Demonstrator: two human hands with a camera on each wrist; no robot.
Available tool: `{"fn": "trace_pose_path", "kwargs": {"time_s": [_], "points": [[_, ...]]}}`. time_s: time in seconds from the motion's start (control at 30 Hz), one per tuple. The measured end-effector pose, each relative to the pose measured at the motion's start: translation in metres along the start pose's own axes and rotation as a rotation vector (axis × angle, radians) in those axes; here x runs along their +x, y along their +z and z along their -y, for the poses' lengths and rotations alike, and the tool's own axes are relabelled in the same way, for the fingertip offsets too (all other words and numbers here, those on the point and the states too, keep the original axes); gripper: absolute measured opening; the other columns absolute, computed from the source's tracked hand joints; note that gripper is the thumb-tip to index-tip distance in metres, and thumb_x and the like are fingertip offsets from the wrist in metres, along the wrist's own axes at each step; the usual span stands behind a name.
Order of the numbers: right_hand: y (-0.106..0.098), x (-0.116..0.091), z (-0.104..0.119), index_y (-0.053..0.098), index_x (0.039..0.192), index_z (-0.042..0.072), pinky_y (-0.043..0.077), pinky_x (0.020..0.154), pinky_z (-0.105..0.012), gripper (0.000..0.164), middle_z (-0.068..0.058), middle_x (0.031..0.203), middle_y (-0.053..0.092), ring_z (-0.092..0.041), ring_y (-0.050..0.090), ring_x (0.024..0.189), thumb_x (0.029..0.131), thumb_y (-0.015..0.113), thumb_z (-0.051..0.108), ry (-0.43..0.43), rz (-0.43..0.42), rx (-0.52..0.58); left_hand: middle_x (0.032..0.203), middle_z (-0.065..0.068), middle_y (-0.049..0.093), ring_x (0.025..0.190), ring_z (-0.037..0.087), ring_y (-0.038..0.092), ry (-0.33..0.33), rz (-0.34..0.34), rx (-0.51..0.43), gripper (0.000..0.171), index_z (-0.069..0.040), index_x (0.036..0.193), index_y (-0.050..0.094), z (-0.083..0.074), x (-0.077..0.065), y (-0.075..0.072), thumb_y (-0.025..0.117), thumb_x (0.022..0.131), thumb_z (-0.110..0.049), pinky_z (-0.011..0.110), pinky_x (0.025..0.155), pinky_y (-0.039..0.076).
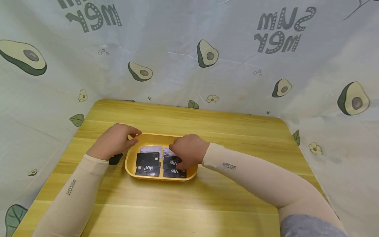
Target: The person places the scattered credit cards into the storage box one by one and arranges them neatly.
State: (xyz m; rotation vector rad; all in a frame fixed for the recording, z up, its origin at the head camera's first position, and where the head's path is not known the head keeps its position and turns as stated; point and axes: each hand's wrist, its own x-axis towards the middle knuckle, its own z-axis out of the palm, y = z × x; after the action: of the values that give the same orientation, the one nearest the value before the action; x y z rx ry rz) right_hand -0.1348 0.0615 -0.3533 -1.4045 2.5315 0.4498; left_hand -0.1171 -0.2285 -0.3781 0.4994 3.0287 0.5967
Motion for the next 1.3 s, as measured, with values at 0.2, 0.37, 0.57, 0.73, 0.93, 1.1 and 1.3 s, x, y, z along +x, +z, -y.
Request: {"fn": "trace_pose_path", "kwargs": {"time_s": [0.2, 0.37, 0.57, 0.73, 0.93, 1.1, 1.3], "points": [[-0.003, -0.018, -0.005, 0.071, 0.122, 0.016, 0.053, 0.064, -0.034, 0.053, 0.008, 0.098, 0.062, -0.009, 0.056, 0.073, 0.086, 0.081, 0.054, 0.054, -0.113, 0.138, 0.108, 0.005, 0.076, 0.095, 0.024, 0.069, -0.006, 0.012, -0.028, 0.028, -0.010, 0.124, 0.079, 0.003, -0.001, 0.002, 0.078, 0.097, -0.016, 0.044, 0.087, 0.057], [-0.008, -0.039, -0.008, 0.073, 0.124, 0.013, 0.057, 0.072, -0.037, 0.053, 0.001, 0.113, 0.070, -0.013, 0.065, 0.081, 0.088, 0.081, 0.051, 0.113, -0.259, 0.210, 0.109, 0.005, 0.076, 0.096, 0.025, 0.070, 0.007, 0.009, -0.026, 0.029, -0.010, 0.125, 0.079, 0.006, -0.004, 0.002, 0.079, 0.096, -0.016, 0.045, 0.088, 0.056], [-0.006, -0.057, -0.014, 0.072, 0.124, 0.012, 0.058, 0.074, -0.036, 0.051, 0.001, 0.115, 0.070, -0.013, 0.067, 0.086, 0.089, 0.083, 0.047, 0.157, -0.370, 0.256, 0.105, 0.005, 0.077, 0.092, 0.025, 0.069, -0.005, -0.019, -0.003, 0.028, -0.010, 0.122, 0.080, 0.019, -0.012, -0.002, 0.080, 0.095, -0.016, 0.046, 0.084, 0.056], [0.004, -0.075, -0.023, 0.071, 0.122, 0.014, 0.058, 0.075, -0.037, 0.051, 0.003, 0.113, 0.069, -0.014, 0.068, 0.087, 0.088, 0.083, 0.050, 0.224, -0.396, 0.272, 0.103, 0.004, 0.076, 0.087, 0.023, 0.067, -0.015, -0.022, -0.006, 0.027, -0.011, 0.122, 0.080, 0.023, -0.012, -0.001, 0.080, 0.095, -0.017, 0.044, 0.080, 0.056], [0.014, -0.095, -0.036, 0.069, 0.122, 0.011, 0.057, 0.077, -0.040, 0.053, 0.001, 0.110, 0.069, -0.016, 0.065, 0.084, 0.087, 0.086, 0.047, 0.281, -0.468, 0.307, 0.102, 0.003, 0.076, 0.084, 0.021, 0.067, -0.008, -0.011, -0.002, 0.028, -0.010, 0.122, 0.080, 0.023, -0.008, 0.001, 0.080, 0.096, -0.018, 0.043, 0.078, 0.057], [0.024, -0.104, -0.040, 0.070, 0.121, 0.011, 0.056, 0.076, -0.039, 0.050, 0.002, 0.108, 0.069, -0.015, 0.063, 0.083, 0.088, 0.085, 0.046, 0.314, -0.506, 0.336, 0.100, 0.003, 0.076, 0.084, 0.022, 0.066, 0.002, -0.010, 0.026, 0.028, -0.010, 0.122, 0.080, 0.027, -0.007, -0.001, 0.080, 0.095, -0.018, 0.043, 0.078, 0.056], [0.030, -0.106, -0.044, 0.070, 0.122, 0.012, 0.055, 0.074, -0.039, 0.049, 0.003, 0.108, 0.069, -0.014, 0.063, 0.083, 0.089, 0.085, 0.045, 0.318, -0.523, 0.343, 0.099, 0.004, 0.076, 0.082, 0.022, 0.067, -0.016, -0.006, 0.033, 0.030, -0.009, 0.122, 0.079, 0.034, -0.012, 0.003, 0.080, 0.096, -0.024, 0.044, 0.077, 0.057]]}}
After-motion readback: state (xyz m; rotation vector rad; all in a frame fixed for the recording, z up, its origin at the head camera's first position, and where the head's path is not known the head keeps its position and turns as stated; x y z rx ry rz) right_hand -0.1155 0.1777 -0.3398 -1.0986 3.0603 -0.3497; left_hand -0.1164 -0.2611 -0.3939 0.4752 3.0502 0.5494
